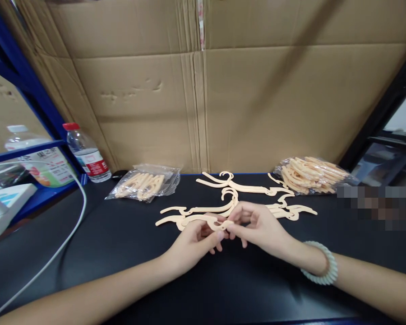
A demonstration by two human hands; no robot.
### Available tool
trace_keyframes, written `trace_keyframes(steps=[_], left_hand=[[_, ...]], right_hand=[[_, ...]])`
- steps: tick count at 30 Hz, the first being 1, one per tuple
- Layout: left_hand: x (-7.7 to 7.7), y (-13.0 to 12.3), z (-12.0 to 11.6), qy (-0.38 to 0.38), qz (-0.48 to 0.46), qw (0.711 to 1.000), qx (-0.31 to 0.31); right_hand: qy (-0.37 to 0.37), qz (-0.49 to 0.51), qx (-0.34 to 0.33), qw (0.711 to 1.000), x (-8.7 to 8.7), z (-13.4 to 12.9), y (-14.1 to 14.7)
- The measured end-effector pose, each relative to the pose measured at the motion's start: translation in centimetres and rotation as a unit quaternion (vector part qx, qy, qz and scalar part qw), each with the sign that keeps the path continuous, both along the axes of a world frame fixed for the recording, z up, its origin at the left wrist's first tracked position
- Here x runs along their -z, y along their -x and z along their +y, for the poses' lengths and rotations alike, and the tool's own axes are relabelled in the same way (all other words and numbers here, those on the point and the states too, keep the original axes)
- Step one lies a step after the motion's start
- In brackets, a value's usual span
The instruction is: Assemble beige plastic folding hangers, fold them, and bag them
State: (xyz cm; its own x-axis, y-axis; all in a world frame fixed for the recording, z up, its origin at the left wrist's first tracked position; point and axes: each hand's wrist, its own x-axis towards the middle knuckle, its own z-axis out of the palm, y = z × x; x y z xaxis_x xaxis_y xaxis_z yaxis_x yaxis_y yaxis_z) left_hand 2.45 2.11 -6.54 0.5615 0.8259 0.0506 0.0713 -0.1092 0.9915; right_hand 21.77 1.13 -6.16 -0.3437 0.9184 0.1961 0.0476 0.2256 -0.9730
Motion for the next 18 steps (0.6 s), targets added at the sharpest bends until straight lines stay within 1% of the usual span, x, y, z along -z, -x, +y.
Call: trace_keyframes(steps=[1,3,5,6,7,8,9,10,11,12,13,15,18], left_hand=[[0.0,0.0,0.0,-0.005,-0.007,1.000,-0.008],[0.1,0.1,0.1,-0.007,-0.019,0.999,-0.024],[0.1,0.2,0.2,0.004,-0.029,0.999,-0.040],[0.1,0.2,0.2,0.011,-0.034,0.998,-0.045],[0.1,0.3,0.2,0.020,-0.040,0.998,-0.049],[0.0,0.3,0.2,0.028,-0.044,0.997,-0.053],[0.0,0.3,0.2,0.037,-0.046,0.997,-0.056],[-0.1,0.4,0.2,0.045,-0.046,0.996,-0.057],[-0.2,0.4,0.2,0.053,-0.045,0.996,-0.056],[-0.2,0.4,0.2,0.061,-0.045,0.996,-0.056],[-0.3,0.4,0.2,0.066,-0.046,0.995,-0.056],[-0.3,0.5,0.3,0.062,-0.051,0.995,-0.059],[-0.1,0.8,0.4,0.036,-0.057,0.995,-0.072]], right_hand=[[-0.002,-0.019,-0.008,1.000,0.1,-0.3,0.3],[-0.037,-0.068,-0.015,0.997,-0.1,-0.3,0.2],[-0.110,-0.126,0.002,0.986,-0.5,0.5,-0.8],[-0.160,-0.158,0.023,0.974,-0.7,1.3,-1.7],[-0.213,-0.195,0.055,0.956,-0.9,2.2,-2.8],[-0.277,-0.234,0.102,0.926,-1.0,3.2,-4.1],[-0.338,-0.285,0.128,0.888,-1.0,4.4,-5.5],[-0.371,-0.342,0.141,0.852,-0.9,5.5,-6.9],[-0.379,-0.395,0.144,0.824,-0.7,6.5,-8.3],[-0.375,-0.432,0.151,0.806,-0.4,7.4,-9.5],[-0.367,-0.458,0.155,0.795,-0.1,8.2,-10.5],[-0.350,-0.490,0.150,0.784,0.5,9.2,-11.8],[-0.336,-0.502,0.137,0.785,1.1,9.7,-12.1]])
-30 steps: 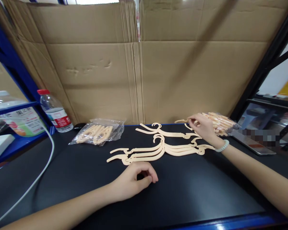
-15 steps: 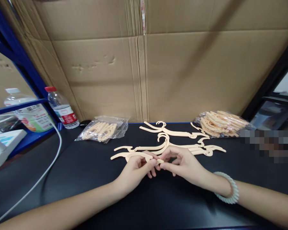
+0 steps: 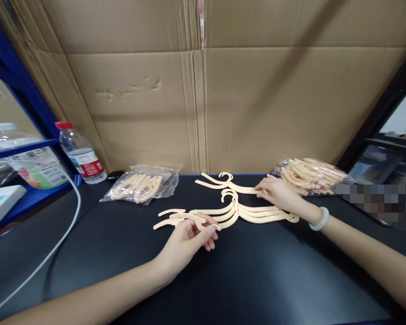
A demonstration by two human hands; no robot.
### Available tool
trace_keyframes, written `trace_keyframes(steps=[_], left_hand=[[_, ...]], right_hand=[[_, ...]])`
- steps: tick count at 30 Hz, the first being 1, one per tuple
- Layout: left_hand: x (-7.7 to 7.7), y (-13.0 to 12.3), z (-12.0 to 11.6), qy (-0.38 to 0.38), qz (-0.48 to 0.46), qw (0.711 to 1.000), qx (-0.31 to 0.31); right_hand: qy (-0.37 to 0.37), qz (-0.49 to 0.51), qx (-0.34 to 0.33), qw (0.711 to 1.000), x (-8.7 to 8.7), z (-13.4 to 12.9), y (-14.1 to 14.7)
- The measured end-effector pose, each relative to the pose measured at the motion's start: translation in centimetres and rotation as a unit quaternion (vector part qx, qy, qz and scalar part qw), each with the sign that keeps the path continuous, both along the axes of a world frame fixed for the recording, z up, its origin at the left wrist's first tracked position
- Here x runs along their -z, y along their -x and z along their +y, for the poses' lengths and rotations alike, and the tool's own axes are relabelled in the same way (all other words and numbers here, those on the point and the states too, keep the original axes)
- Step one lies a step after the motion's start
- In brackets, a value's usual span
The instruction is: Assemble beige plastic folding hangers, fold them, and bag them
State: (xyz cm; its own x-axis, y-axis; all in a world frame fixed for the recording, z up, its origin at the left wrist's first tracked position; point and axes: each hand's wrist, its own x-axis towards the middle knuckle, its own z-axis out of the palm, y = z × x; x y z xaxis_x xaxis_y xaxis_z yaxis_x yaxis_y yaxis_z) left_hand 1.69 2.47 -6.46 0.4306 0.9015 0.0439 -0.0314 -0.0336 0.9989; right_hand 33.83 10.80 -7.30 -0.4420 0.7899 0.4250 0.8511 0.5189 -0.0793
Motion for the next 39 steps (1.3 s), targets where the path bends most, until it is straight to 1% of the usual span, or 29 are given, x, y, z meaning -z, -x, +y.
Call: trace_keyframes(steps=[5,10,14,16,19,22,24,26,30,35,39], left_hand=[[0.1,0.4,0.0,-0.005,-0.023,1.000,-0.002],[-0.1,0.5,0.0,0.022,-0.069,0.997,-0.006],[-0.1,0.5,0.0,0.044,-0.093,0.995,-0.006],[-0.1,0.7,0.1,0.052,-0.103,0.993,-0.001],[0.0,1.0,0.2,0.056,-0.122,0.991,0.002],[0.1,1.4,0.3,0.061,-0.126,0.990,-0.005],[0.1,1.7,0.4,0.068,-0.123,0.990,-0.001],[0.1,1.9,0.5,0.073,-0.127,0.989,0.014],[-0.2,2.3,0.5,0.085,-0.176,0.980,0.028],[-1.4,2.7,0.1,0.086,-0.217,0.971,0.047],[-1.8,2.8,-0.3,0.078,-0.231,0.968,0.059]], right_hand=[[0.001,0.019,0.003,1.000,0.1,0.1,1.0],[0.003,0.049,0.005,0.999,-0.3,-0.5,1.9],[0.024,0.096,0.008,0.995,-0.6,-1.0,1.9],[0.035,0.134,0.000,0.990,-1.1,-1.3,1.6],[0.039,0.166,-0.012,0.985,-2.3,-2.0,1.1],[0.051,0.188,-0.021,0.981,-3.5,-3.2,1.0],[0.063,0.200,-0.034,0.977,-3.8,-4.2,1.1],[0.061,0.197,-0.040,0.978,-3.6,-5.2,1.2],[0.027,0.182,-0.032,0.982,-2.6,-6.6,1.1],[0.015,0.179,-0.034,0.983,-2.3,-7.2,1.0],[0.000,0.180,-0.030,0.983,-2.3,-7.4,1.0]])
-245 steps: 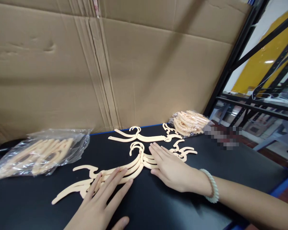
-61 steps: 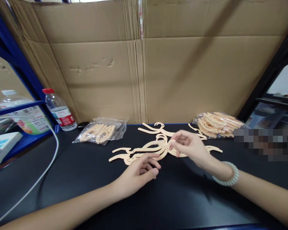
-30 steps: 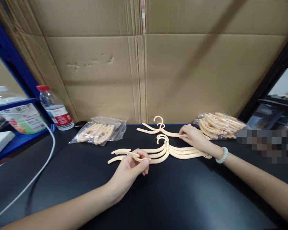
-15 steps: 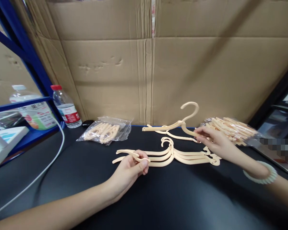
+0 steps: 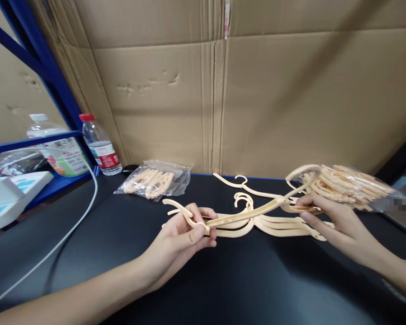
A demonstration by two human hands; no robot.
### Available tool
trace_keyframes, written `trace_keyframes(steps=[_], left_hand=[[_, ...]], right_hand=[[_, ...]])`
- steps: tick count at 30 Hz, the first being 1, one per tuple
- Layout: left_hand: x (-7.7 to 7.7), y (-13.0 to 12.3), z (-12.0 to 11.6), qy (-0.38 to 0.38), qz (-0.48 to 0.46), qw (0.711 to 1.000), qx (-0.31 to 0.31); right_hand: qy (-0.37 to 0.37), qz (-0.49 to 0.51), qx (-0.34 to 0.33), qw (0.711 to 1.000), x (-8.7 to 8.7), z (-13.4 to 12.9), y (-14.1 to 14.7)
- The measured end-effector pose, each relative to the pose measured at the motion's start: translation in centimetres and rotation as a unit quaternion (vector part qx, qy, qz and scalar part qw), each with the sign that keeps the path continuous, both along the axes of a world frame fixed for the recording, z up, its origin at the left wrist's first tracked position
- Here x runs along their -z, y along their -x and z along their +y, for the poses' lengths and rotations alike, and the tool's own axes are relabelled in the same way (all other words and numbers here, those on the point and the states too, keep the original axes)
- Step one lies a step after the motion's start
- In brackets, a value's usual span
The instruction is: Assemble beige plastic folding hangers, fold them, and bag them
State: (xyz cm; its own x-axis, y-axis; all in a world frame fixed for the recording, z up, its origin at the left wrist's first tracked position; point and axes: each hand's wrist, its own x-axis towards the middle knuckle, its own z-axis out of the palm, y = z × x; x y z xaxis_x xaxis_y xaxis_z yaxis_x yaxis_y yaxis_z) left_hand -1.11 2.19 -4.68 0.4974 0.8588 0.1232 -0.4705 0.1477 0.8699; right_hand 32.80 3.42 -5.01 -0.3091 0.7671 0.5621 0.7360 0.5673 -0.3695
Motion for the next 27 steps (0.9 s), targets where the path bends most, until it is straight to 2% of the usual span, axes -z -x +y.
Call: trace_keyframes(steps=[5,12,20,27], left_hand=[[-0.1,0.1,0.0,0.007,-0.011,1.000,0.013],[-0.1,0.2,0.1,0.032,-0.021,0.999,0.014],[0.0,0.2,0.1,0.067,0.002,0.998,-0.004],[-0.2,0.2,-0.2,0.092,0.041,0.994,-0.052]], right_hand=[[-0.025,-0.008,-0.018,1.000,-0.1,-0.3,0.4],[-0.063,-0.016,0.005,0.998,-0.1,-0.6,0.4],[-0.162,-0.025,0.011,0.986,0.2,-0.9,0.7],[-0.188,-0.049,-0.004,0.981,-0.2,-1.4,1.4]])
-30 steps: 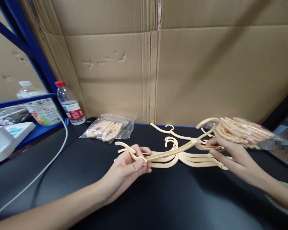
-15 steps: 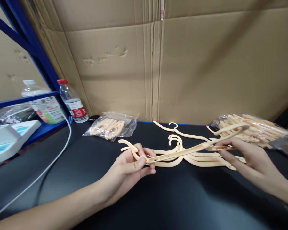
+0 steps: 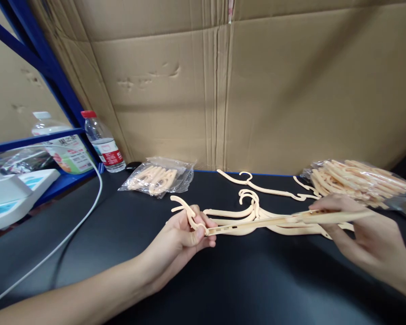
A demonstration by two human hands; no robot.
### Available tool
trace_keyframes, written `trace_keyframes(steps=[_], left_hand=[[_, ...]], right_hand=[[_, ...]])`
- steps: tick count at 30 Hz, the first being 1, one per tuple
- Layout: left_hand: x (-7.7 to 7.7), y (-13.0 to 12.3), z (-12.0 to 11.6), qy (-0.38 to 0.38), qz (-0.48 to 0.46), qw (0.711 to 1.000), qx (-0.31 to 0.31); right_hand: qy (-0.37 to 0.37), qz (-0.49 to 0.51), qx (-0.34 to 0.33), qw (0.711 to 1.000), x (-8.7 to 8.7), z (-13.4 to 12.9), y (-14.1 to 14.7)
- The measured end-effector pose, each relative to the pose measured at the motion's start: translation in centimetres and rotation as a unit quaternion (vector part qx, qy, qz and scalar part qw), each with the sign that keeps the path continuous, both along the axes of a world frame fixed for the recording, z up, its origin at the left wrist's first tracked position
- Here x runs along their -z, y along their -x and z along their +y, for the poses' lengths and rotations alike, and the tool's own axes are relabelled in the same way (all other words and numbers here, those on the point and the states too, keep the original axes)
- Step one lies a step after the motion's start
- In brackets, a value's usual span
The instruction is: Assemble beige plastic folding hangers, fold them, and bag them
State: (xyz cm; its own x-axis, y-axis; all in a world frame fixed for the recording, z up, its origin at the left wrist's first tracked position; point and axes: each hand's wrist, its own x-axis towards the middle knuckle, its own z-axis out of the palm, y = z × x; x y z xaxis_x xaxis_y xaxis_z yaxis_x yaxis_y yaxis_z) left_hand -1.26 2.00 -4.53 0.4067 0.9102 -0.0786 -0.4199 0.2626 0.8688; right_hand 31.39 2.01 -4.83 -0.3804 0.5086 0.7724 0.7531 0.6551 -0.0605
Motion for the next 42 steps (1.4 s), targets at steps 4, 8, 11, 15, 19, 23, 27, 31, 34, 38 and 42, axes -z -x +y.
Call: trace_keyframes(steps=[4,8,11,15,19,23,27,31,34,38,42], left_hand=[[0.0,0.0,-0.1,-0.005,0.017,1.000,-0.021],[0.3,0.0,0.0,-0.008,0.025,0.999,-0.034],[0.5,0.0,0.1,-0.016,0.034,0.998,-0.052],[0.6,-0.1,0.3,-0.021,0.045,0.995,-0.086],[0.8,-0.2,0.6,-0.038,0.032,0.992,-0.120],[0.8,-0.2,0.7,-0.027,0.034,0.989,-0.144],[0.8,-0.6,-0.1,-0.011,0.088,0.988,-0.124],[0.7,-0.8,-1.6,-0.223,0.286,0.932,0.020],[0.6,-0.7,-2.6,-0.547,0.398,0.730,0.097],[0.9,-0.6,-3.2,-0.686,0.478,0.546,0.048],[0.6,-0.7,-3.3,-0.657,0.558,0.501,0.081]], right_hand=[[-0.026,-0.006,-0.003,1.000,-0.3,-0.4,0.5],[-0.009,-0.004,-0.010,1.000,-0.2,-0.6,0.6],[0.005,0.001,-0.011,1.000,0.2,-0.7,0.6],[-0.013,-0.012,0.011,1.000,0.7,-0.8,0.7],[-0.002,-0.009,0.052,0.999,1.3,-0.7,0.8],[0.020,0.010,0.060,0.998,1.5,-0.5,0.8],[0.052,0.040,0.076,0.995,1.0,-0.3,0.6],[0.132,0.061,0.078,0.986,0.4,-0.1,0.2],[0.217,0.038,0.038,0.975,0.1,-0.2,0.1],[0.300,-0.027,-0.002,0.954,0.0,-0.5,0.4],[0.348,-0.077,-0.012,0.934,0.1,-0.7,0.4]])
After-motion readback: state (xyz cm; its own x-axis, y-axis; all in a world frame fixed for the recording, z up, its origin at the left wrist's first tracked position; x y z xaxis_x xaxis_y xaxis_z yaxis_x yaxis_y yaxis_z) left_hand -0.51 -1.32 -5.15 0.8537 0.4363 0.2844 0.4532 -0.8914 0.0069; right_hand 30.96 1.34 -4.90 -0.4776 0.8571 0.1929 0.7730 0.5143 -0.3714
